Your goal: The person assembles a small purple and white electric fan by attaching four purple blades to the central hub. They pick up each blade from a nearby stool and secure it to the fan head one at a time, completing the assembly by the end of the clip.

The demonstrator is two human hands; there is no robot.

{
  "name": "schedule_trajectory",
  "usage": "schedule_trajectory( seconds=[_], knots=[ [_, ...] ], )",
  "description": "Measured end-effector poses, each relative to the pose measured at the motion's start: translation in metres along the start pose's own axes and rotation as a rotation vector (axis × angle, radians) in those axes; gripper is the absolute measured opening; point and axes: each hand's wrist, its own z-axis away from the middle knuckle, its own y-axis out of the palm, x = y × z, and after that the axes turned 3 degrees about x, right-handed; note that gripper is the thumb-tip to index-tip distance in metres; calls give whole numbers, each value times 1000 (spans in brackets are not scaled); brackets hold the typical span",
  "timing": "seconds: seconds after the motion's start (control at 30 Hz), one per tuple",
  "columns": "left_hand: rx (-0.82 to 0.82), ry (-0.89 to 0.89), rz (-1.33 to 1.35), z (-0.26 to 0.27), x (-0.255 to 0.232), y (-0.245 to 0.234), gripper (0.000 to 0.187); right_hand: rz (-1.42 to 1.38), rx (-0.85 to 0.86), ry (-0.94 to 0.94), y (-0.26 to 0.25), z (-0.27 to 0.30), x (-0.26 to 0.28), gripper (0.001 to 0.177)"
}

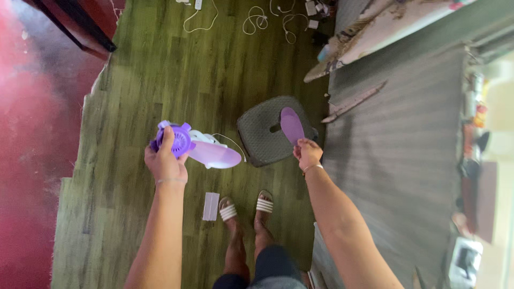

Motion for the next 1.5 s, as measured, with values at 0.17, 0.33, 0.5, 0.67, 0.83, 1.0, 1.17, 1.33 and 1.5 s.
schedule_trajectory(
  seconds=[0.17, 0.33, 0.5, 0.67, 0.83, 1.0, 1.17, 1.33, 1.5],
  knots=[
    [-80, 13, -16, -6, 25, -10, 60, -38, 64, 29, 13, -30, -38, 6],
    [-123, 55, -74, -16, 43, -11, 58, 75, -14, 118, 33, -54, -61, 6],
    [-162, 54, -109, -22, 55, -13, 58, 76, 64, 154, 41, -76, -82, 4],
    [-200, 27, -120, -23, 56, -8, 56, 125, -4, 197, 40, -84, -88, 10],
    [-199, 45, -109, -17, 54, 1, 54, -14, 96, 202, 24, -82, -76, 16],
    [-216, 27, -41, -10, 50, 6, 56, -92, 230, 162, 21, -74, -44, 19],
    [-188, 25, 36, -1, 42, 12, 60, -158, 329, 131, 29, -35, -12, 18],
    [-172, 11, 90, 8, 27, 15, 61, -137, 396, 18, 64, 35, 30, 24],
    [-104, 56, 129, 15, 14, 14, 59, 7, 503, -180, 99, 127, 82, 25]
  ],
)
